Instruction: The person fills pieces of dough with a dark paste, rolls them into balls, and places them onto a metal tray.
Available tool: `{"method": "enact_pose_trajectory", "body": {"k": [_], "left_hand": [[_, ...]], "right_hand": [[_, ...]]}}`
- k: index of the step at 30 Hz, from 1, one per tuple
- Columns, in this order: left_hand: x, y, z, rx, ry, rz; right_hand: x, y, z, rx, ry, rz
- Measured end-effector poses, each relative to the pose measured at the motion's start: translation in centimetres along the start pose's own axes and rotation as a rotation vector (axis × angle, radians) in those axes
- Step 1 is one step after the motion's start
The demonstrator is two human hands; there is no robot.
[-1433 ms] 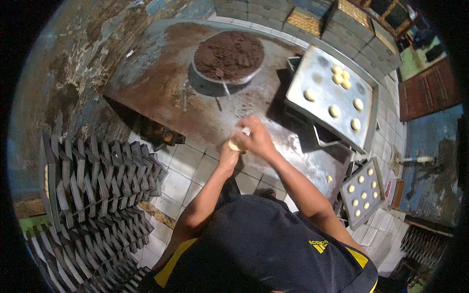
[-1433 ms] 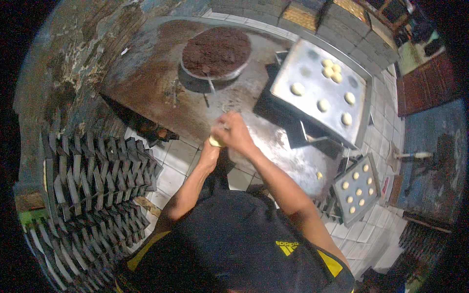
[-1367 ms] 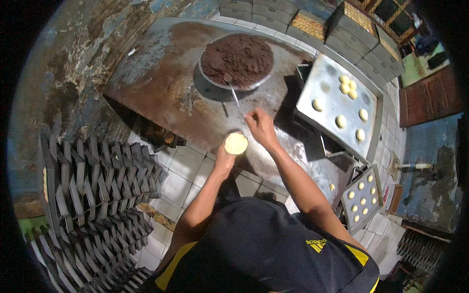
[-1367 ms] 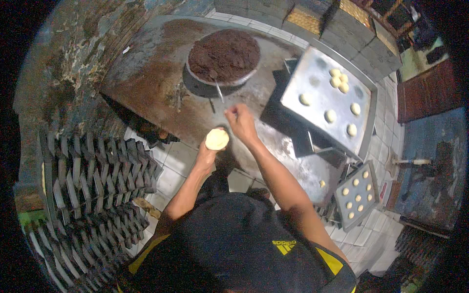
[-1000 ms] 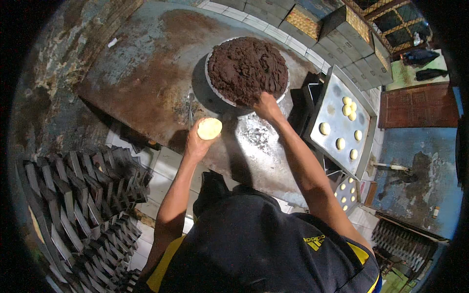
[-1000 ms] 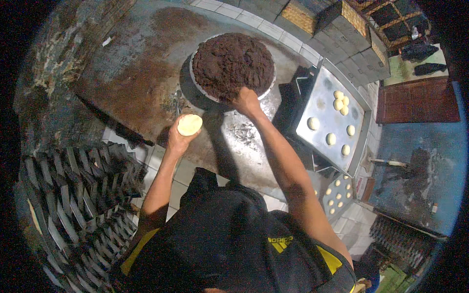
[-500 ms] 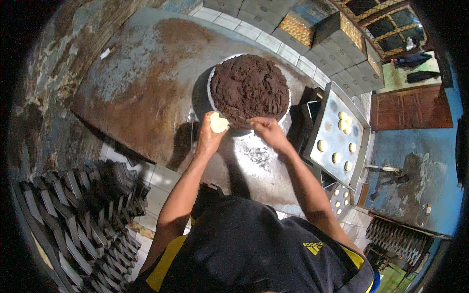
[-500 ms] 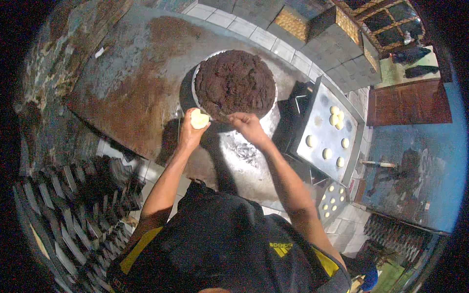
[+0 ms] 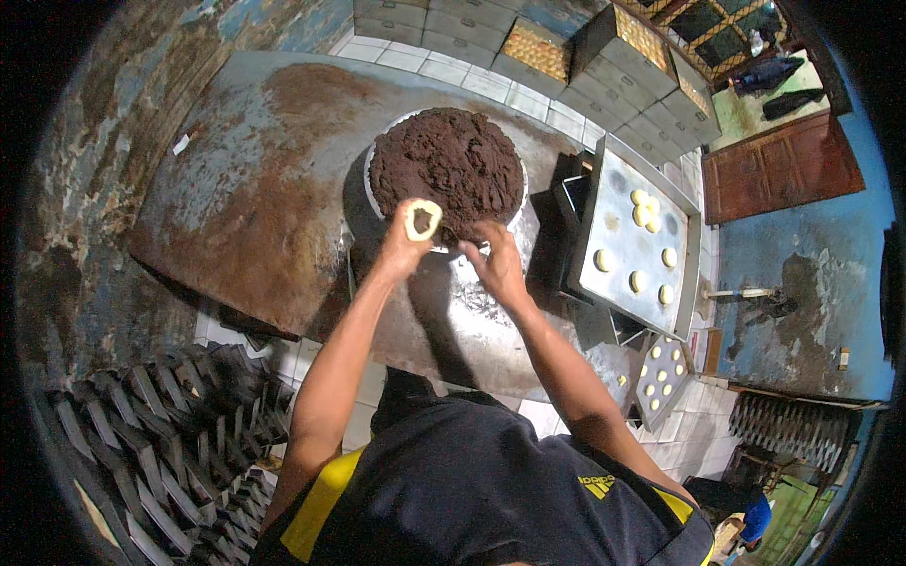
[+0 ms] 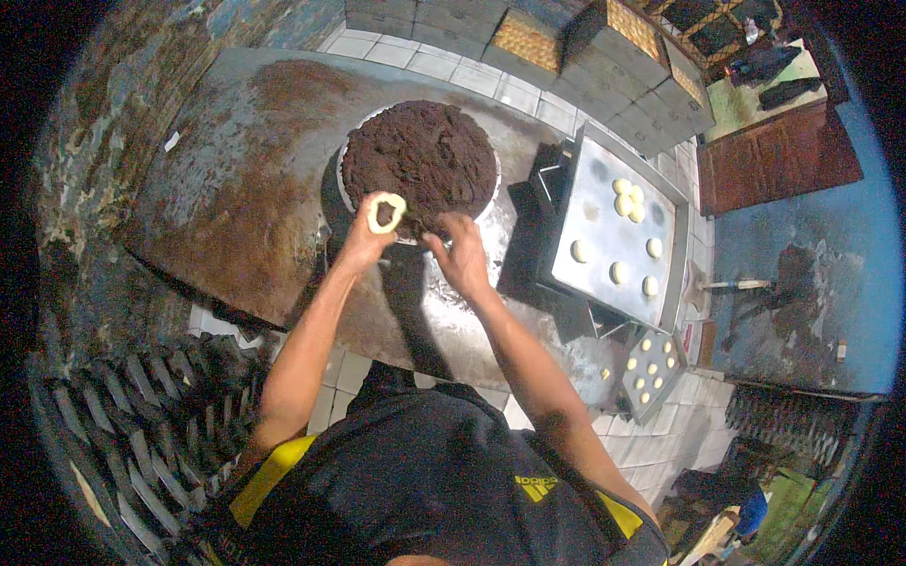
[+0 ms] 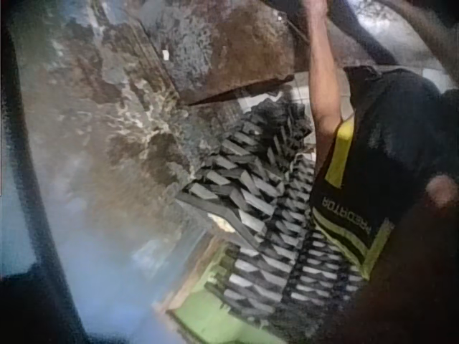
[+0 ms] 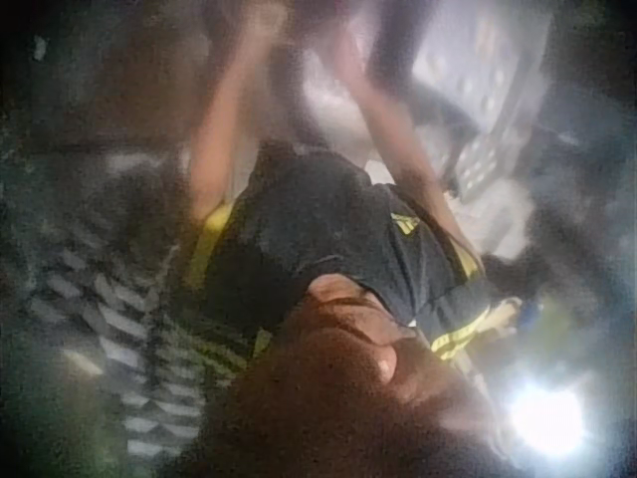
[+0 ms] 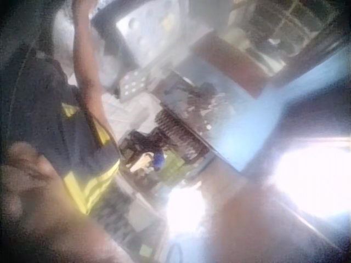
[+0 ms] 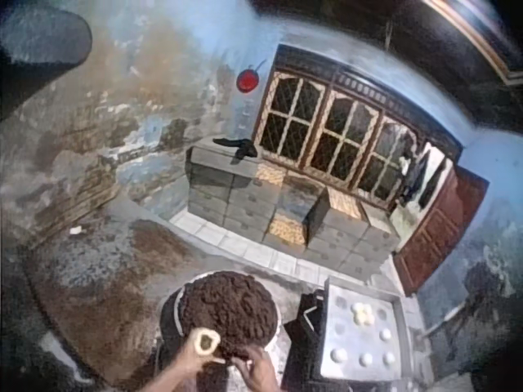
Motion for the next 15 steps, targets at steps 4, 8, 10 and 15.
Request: {"method": "enact_pose_trajectory", "body": {"k": [4, 8, 10, 15], "left_hand": [[6.6, -5.0, -4.1, -0.192, -0.045, 0.107], [9.5, -9.8, -4.9, 0.079, 0.047, 0.149], [11.6, -12.6, -6.9, 0.275, 0.06, 0.239], [17.2, -20.5, -11.8, 0.372, -0.01, 0.327]], "right_hand": [[0.2, 2.3, 4.0, -0.425, -0.341, 0.035], [8.3, 6.2, 10.2, -0.158, 0.252, 0.175], [10.5, 11.2, 6.9, -0.431, 0.005, -0.001], [17.2, 17.8, 4.9, -0.047, 0.067, -0.168]]}}
Point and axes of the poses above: each hand's wrist, its own x-axis away from the middle knuckle, its own y-axis out of the back of the hand, z = x × y, the point moved 9 cm from there along -x, towards the middle knuckle, and after that the axes turned 12 degrees about -x, right-handed, at the moved point
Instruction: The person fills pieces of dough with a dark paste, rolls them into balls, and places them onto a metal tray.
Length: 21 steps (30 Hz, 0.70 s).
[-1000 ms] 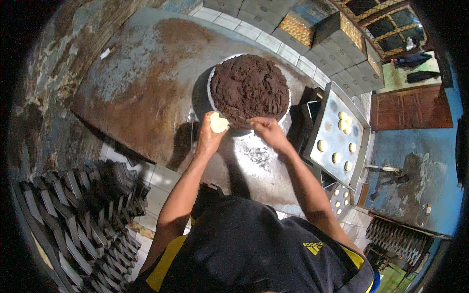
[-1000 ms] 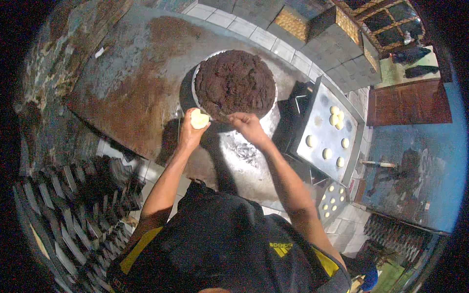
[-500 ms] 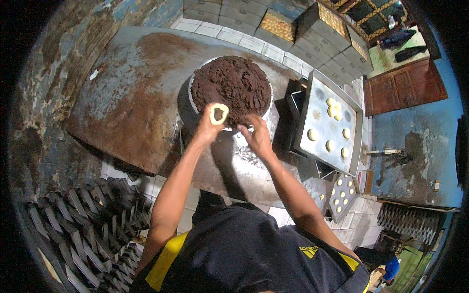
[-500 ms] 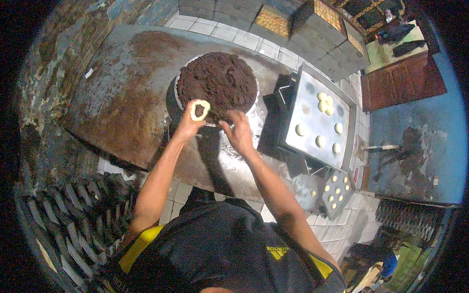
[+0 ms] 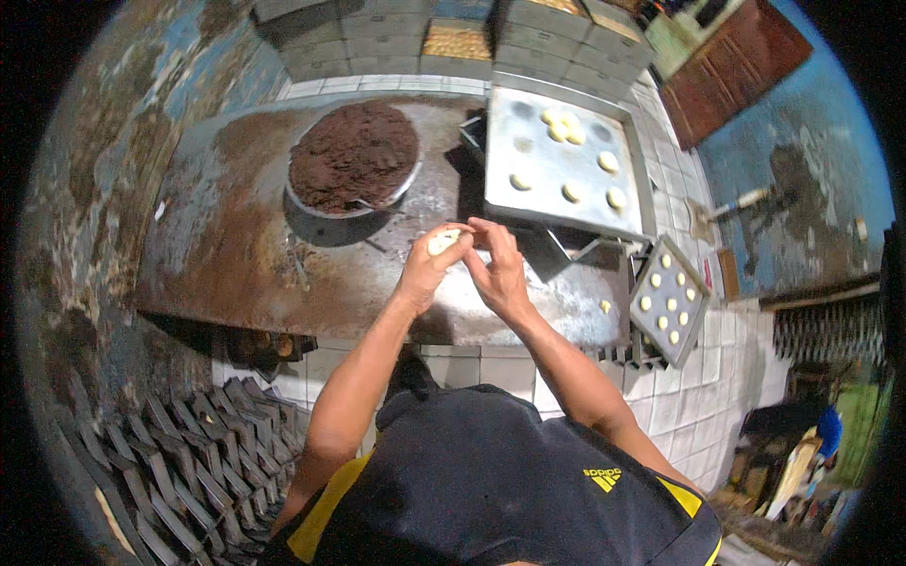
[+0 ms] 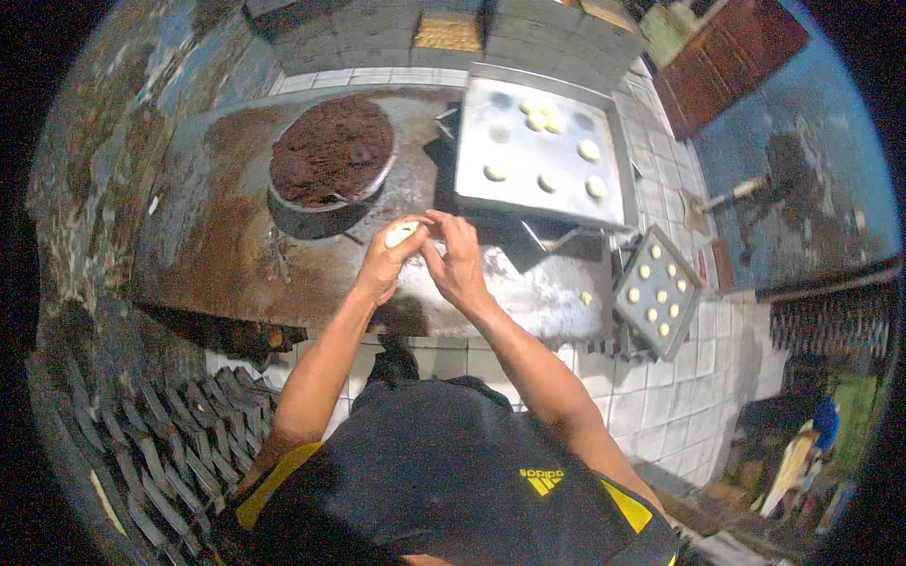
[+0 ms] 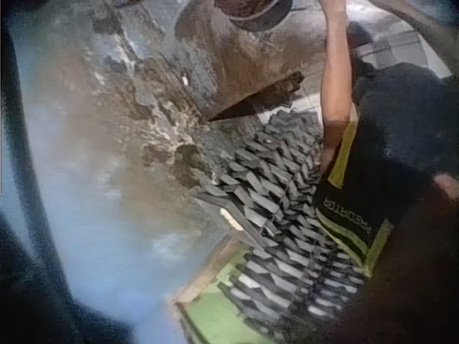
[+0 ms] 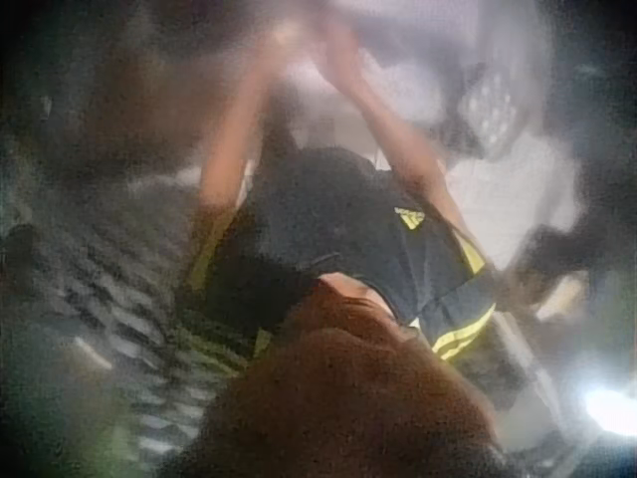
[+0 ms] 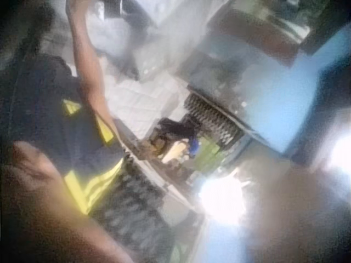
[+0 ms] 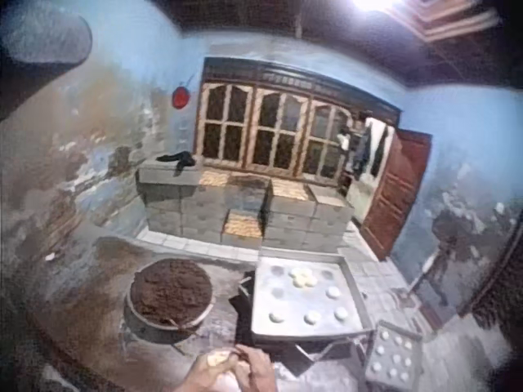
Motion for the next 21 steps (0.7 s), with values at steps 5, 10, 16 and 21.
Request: {"method": "enact_pose_trajectory", "body": {"k": [5, 10, 16, 21], "left_hand": [[3.3, -9.1, -3.1, -0.637, -0.438, -0.026], [7.3, -17.7, -1.8, -0.764, -0.151, 0.344], [7.8, -23.0, -1.3, -0.853, -0.439, 0.379], [6.9, -26.8, 0.9, -0.745, -0.15, 0.446]], "right_hand": [[7.6, 5.6, -6.6, -1.007, -0.542, -0.304], [10.8, 14.1, -5.4, -0.454, -0.313, 0.098], [14.2, 21.0, -4.0, -0.982, -0.152, -0.249], [14.0, 21.1, -9.3, -0.664, -0.394, 0.227]]}}
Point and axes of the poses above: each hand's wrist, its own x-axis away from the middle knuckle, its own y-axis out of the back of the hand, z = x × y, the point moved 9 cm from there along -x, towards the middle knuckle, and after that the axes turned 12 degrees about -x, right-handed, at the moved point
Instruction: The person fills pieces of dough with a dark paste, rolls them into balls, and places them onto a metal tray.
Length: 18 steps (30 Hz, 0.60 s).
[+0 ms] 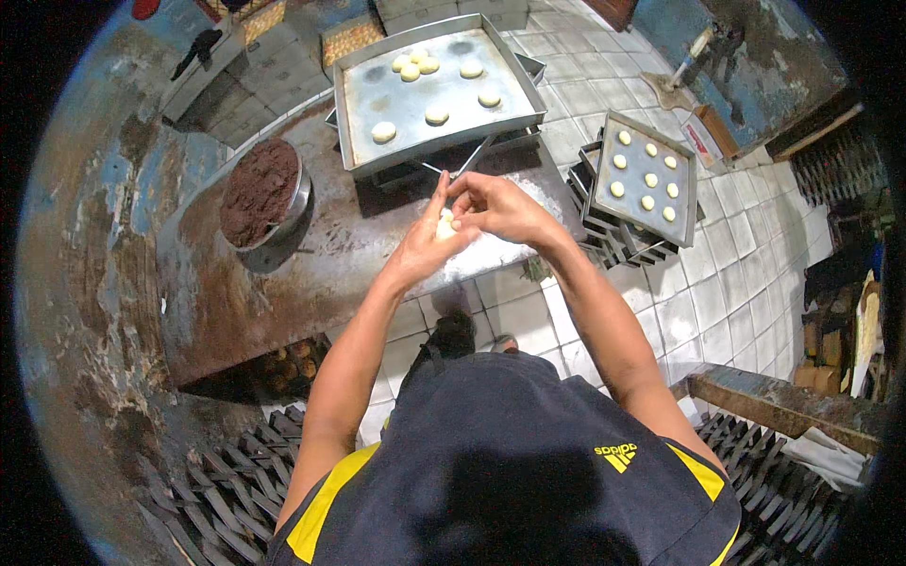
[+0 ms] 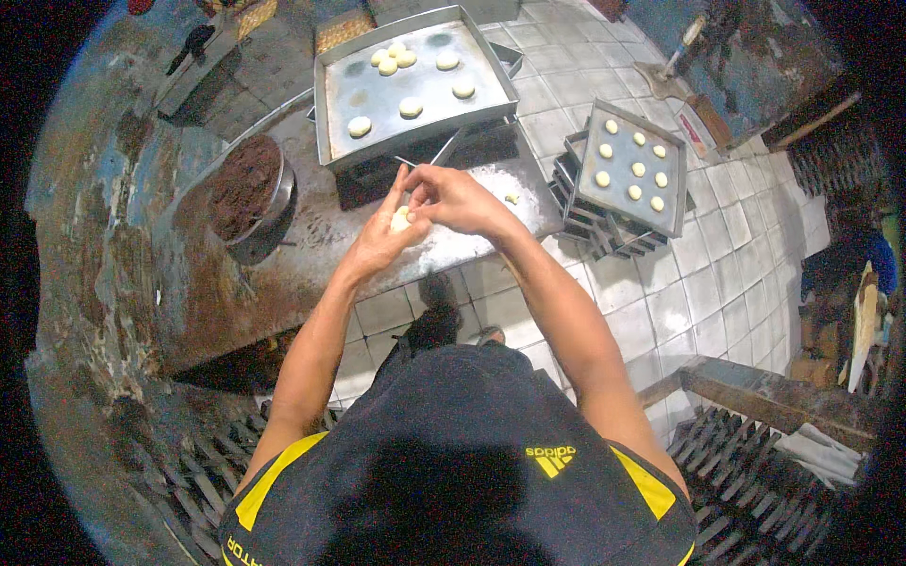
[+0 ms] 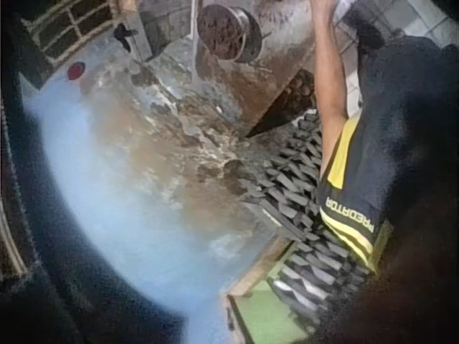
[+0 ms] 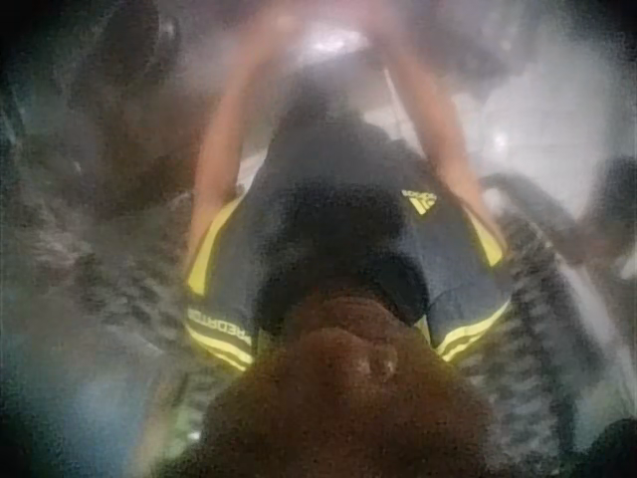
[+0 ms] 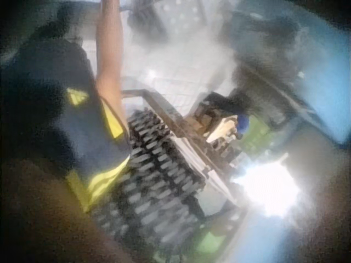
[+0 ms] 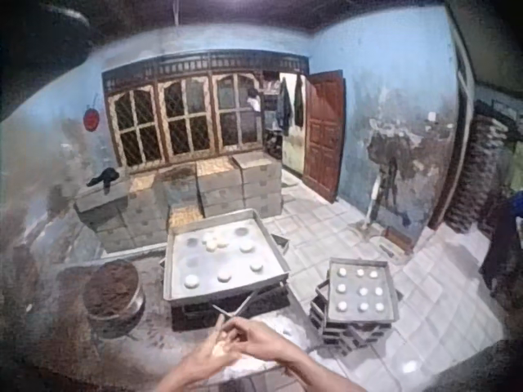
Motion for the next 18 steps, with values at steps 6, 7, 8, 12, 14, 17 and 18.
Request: {"method": "enact_pose_trajectory", "body": {"k": [6, 7, 8, 12, 14, 17, 18], "left_hand": [[-6.1, 1.1, 4.7, 0.415, 0.188, 0.004], [-7.6, 1.1, 3.4, 0.514, 0.192, 0.047], [-9.1, 0.5, 3.7, 0.683, 0.194, 0.063], [-15.0, 0.4, 4.8, 0.896, 0.084, 0.016], [-18.1, 2.5, 5.8, 0.61, 0.043, -0.097], [-21.9, 5.7, 7.0, 0.825, 0.319, -0.007], [-23.4, 6.5, 8.4, 0.802, 0.27, -0.071]], "right_hand": [[-1.5, 3.1, 3.3, 0.223, 0.423, -0.498], [-1.3, 3.4, 4.0, 0.5, 0.564, -0.579], [-2.5, 2.4, 3.5, 0.483, 0.588, -0.461], [-8.9, 6.2, -2.5, 0.003, 0.088, -0.566], [-12.8, 6.0, -4.3, -0.687, -0.112, -0.522], [-18.5, 7.4, -3.8, -0.796, -0.46, -0.398], [-20.9, 9.3, -3.7, -0.624, -0.533, -0.299]]}}
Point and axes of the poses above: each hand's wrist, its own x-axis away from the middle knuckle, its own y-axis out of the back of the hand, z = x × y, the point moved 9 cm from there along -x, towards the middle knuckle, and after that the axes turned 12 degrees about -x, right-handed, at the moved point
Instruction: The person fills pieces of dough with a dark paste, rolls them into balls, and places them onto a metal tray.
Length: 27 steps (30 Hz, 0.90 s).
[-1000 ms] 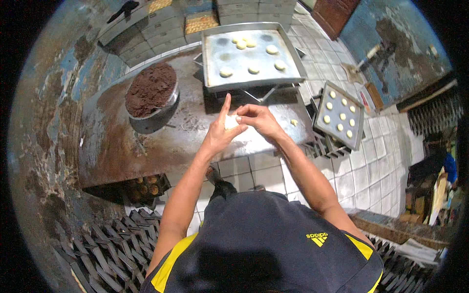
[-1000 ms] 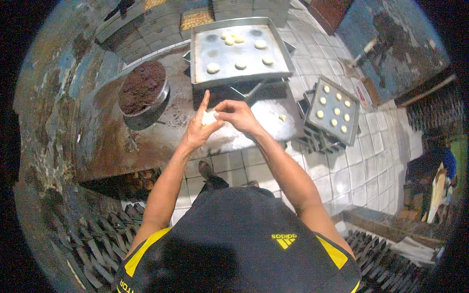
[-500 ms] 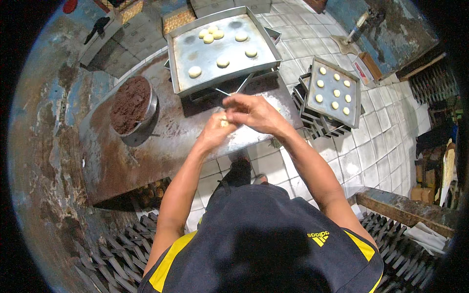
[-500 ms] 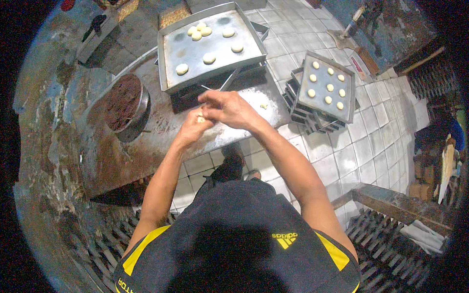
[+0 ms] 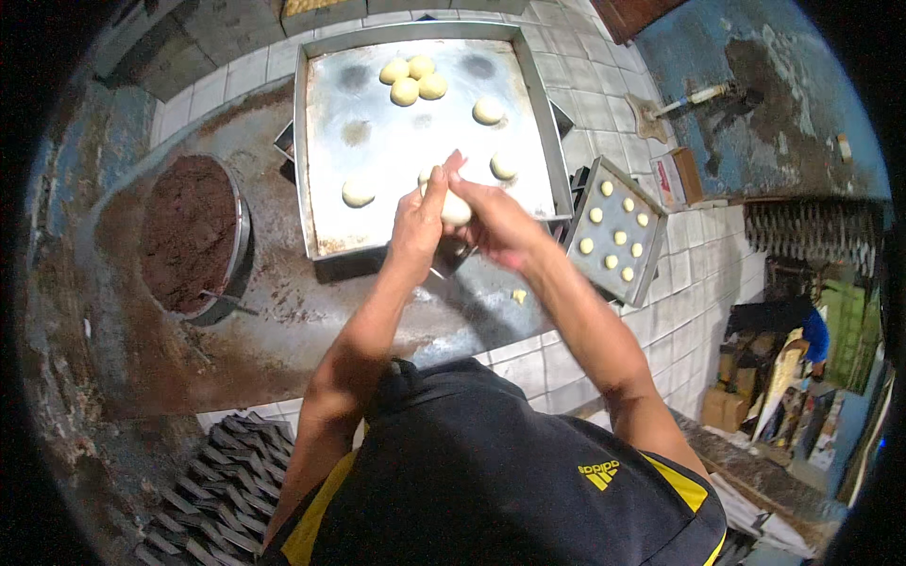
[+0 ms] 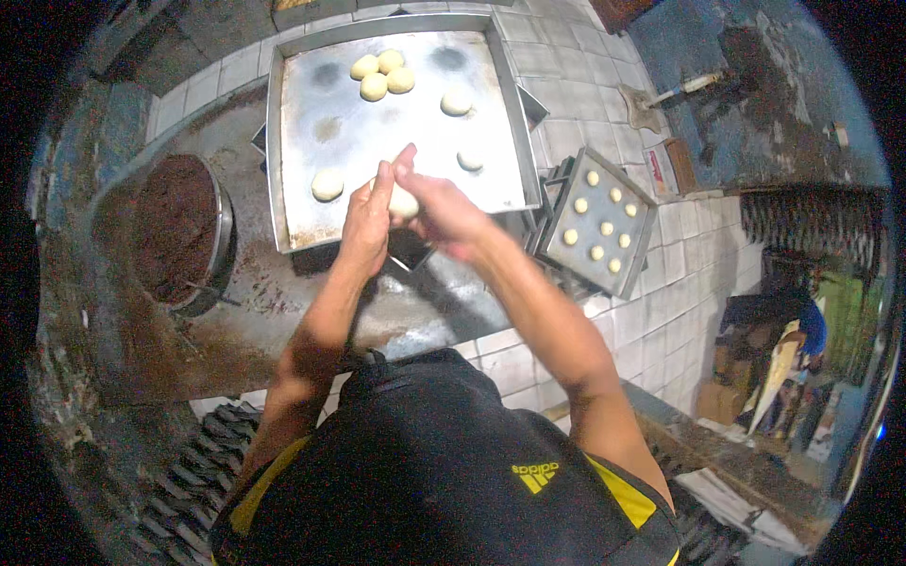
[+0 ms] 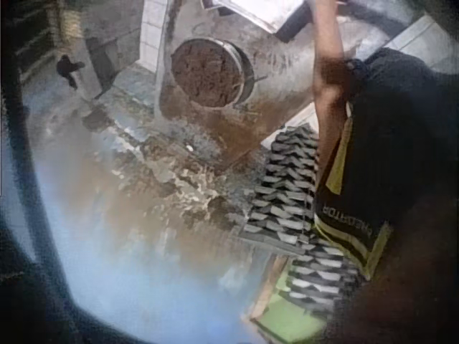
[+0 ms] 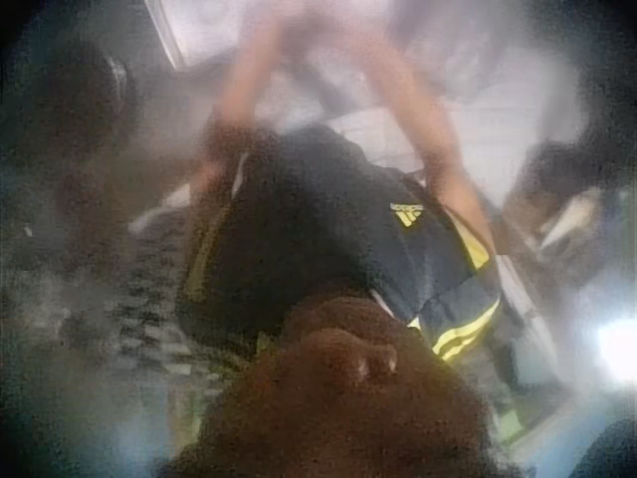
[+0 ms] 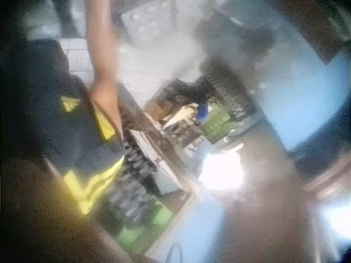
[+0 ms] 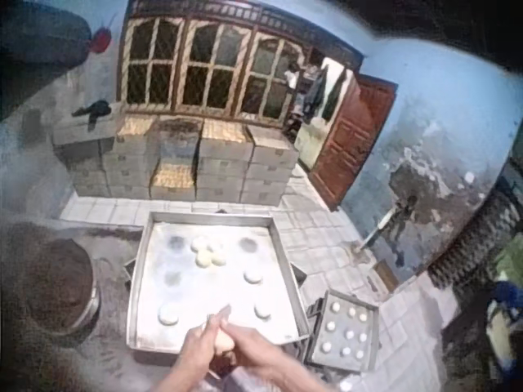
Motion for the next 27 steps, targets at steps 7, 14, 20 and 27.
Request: {"method": "enact_pose_trajectory", "body": {"k": [7, 14, 20, 27], "left_hand": [[-4.4, 7.9, -0.9, -0.245, -0.252, -0.154], [-2.2, 13.4, -0.8, -0.542, -0.016, -0.164], [-2.0, 13.3, -1.8, -0.451, -0.159, -0.218], [0.6, 12.6, 0.2, -0.352, -0.243, -0.356]], "right_hand": [[-17.4, 9.1, 21.2, 1.233, 0.876, -0.498], [-28.1, 11.6, 19.1, 1.638, 0.834, -0.086], [-29.4, 11.8, 20.6, 1.282, 0.429, -0.02], [-24.9, 6.7, 15.1, 1.374, 0.595, -0.259]]}}
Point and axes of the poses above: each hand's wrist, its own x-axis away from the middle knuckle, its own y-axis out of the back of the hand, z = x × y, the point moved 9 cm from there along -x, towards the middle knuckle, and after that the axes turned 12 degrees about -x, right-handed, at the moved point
